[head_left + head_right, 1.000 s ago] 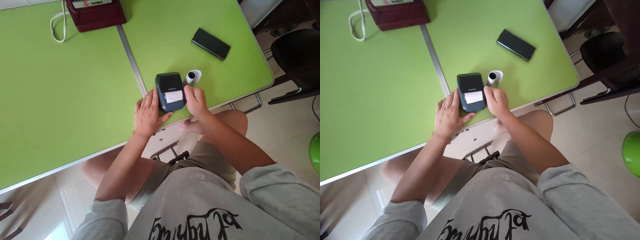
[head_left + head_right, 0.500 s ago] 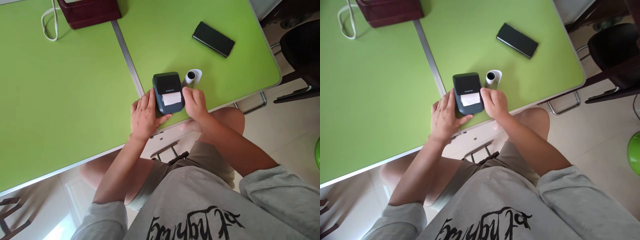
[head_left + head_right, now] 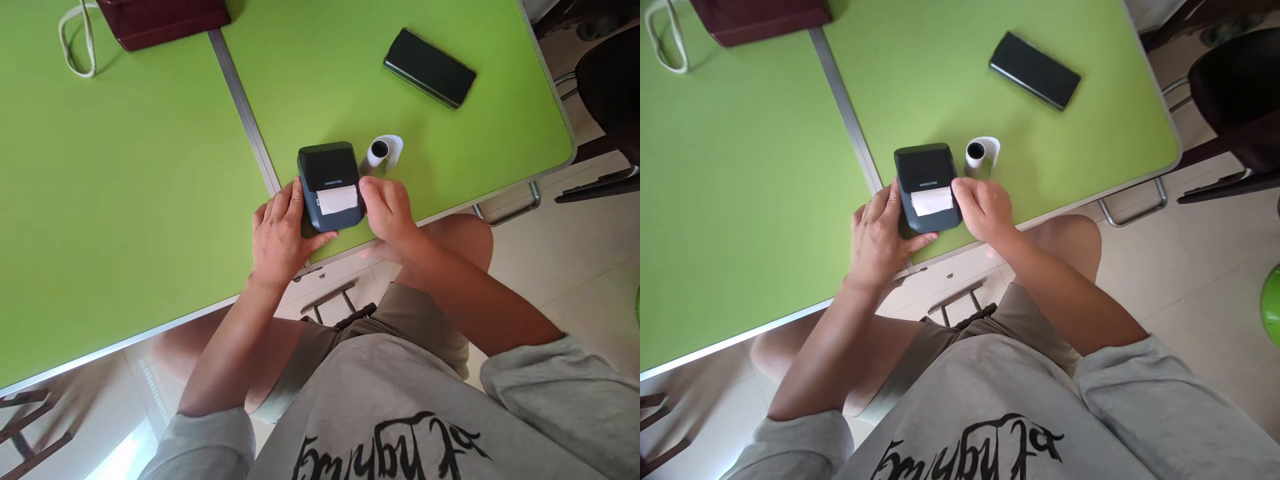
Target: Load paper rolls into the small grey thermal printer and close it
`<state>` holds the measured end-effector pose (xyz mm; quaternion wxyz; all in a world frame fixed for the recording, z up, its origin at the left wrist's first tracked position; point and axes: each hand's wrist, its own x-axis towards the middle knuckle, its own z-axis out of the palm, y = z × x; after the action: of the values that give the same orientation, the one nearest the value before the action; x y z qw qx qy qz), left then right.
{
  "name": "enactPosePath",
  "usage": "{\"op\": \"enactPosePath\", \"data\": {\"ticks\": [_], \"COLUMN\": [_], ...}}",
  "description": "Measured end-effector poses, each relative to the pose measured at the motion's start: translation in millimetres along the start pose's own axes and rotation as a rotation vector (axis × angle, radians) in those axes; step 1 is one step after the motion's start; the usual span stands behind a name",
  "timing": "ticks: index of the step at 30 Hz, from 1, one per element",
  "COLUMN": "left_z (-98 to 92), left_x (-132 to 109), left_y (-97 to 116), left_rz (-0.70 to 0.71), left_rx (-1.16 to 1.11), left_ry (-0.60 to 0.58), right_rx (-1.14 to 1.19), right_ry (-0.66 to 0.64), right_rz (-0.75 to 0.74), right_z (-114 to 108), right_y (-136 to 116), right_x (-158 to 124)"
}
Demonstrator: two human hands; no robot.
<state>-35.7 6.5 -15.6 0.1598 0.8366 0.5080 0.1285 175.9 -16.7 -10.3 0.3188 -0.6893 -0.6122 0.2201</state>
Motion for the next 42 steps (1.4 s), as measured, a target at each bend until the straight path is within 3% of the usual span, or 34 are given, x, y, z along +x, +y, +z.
{"op": "enactPosePath", "data": {"ticks": [16, 20, 24, 35, 42], "left_z": [1.5, 1.1, -0.2, -5.0, -5.4], "left_x": [-3, -5, -6, -7, -8], "left_y": [2, 3, 4, 5, 3], "left_rz": [0.019, 0.033, 0.030, 0.024, 0.068], "left_rx": [0.032, 0.043, 0.031, 0.042, 0.034], "left_ry": [0.026, 0.021, 0.013, -0.029, -0.014], "right_rx": [0.020, 0.157, 0.293, -0.037, -0.329], "right_ry": [0.046, 0.135, 0.124, 0.153, -0.116], "right_rz": [0.042, 0.032, 0.059, -0.132, -0.239], "right_z": [1, 3, -2, -42, -42], "right_y": [-4, 0, -1, -47, -55], "right_x": [2, 2, 5, 49, 69]}}
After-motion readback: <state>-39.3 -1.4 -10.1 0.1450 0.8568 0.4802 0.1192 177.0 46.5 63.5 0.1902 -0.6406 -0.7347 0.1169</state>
